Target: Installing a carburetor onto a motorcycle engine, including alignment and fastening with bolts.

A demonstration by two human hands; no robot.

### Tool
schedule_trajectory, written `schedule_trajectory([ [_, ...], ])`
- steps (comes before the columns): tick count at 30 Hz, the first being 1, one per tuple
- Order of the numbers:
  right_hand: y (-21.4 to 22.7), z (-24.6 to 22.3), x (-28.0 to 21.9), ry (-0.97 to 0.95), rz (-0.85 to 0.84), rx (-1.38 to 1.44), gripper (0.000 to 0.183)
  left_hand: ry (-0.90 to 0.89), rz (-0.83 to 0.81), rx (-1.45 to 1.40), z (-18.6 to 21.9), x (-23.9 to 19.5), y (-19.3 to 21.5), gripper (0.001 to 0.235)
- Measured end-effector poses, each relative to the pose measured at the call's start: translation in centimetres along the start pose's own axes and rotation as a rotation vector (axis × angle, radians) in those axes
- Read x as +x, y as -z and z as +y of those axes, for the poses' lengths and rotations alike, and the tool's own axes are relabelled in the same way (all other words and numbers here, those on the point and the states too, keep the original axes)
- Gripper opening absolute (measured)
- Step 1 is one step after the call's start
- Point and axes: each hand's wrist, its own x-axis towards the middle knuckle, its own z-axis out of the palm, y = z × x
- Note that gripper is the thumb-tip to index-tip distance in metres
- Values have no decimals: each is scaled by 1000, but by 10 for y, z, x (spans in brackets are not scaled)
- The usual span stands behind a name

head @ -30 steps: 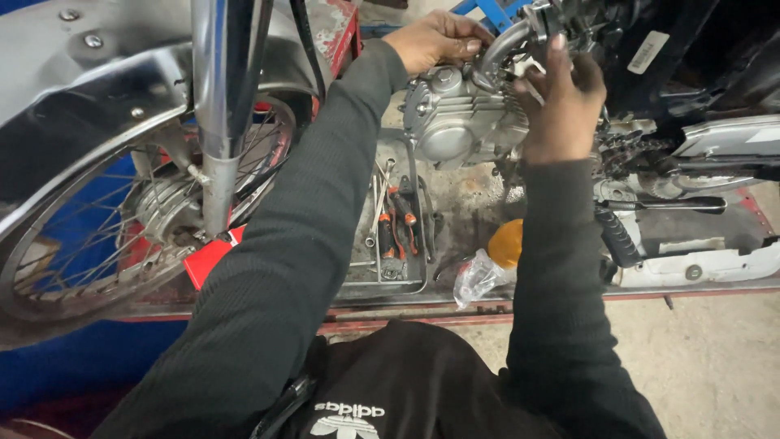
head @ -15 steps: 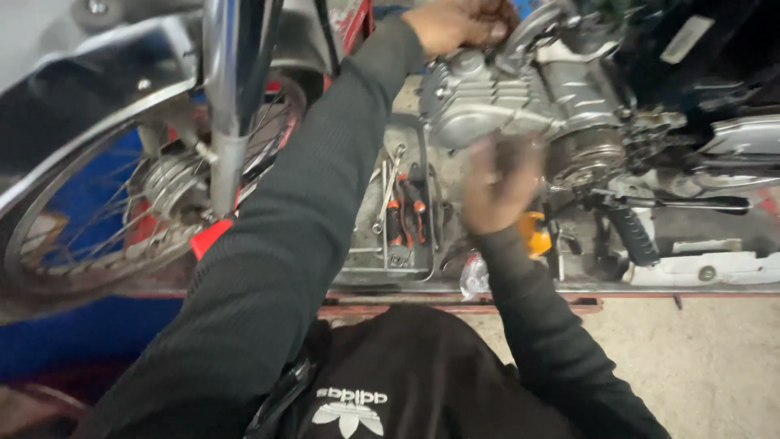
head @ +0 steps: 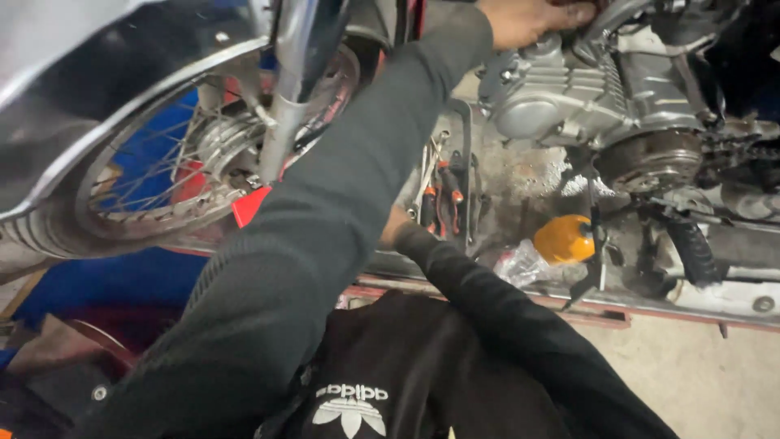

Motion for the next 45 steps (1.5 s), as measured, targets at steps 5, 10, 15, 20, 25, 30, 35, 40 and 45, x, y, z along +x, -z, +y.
schedule_trajectory([
  [5,22,10,24,73,151,37,18,60,59,52,49,-13,-5,26],
  [10,33,13,16,131,276,96,23,110,61,-3,72,-15,-2,16],
  [15,38,7,3,201,376,166,29,75,27,-101,58,-12,1,16],
  [20,52,7,-22,242,479,236,35,94,-8,-176,70,-14,3,17],
  [25,120,-3,-71,232,652,131,26,121,-14,-95,54,-8,4,21],
  [30,266,-10,-115,15,1073,-283,31,131,-40,-132,53,-8,3,35],
  [35,377,-32,-118,337,1138,73,13,182,62,-122,52,-4,2,19],
  [40,399,26,-98,273,1065,-189,18,19,210,-130,77,-7,-3,17],
  [45,415,65,-88,269,1056,-568,19,1,338,55,86,11,-12,21],
])
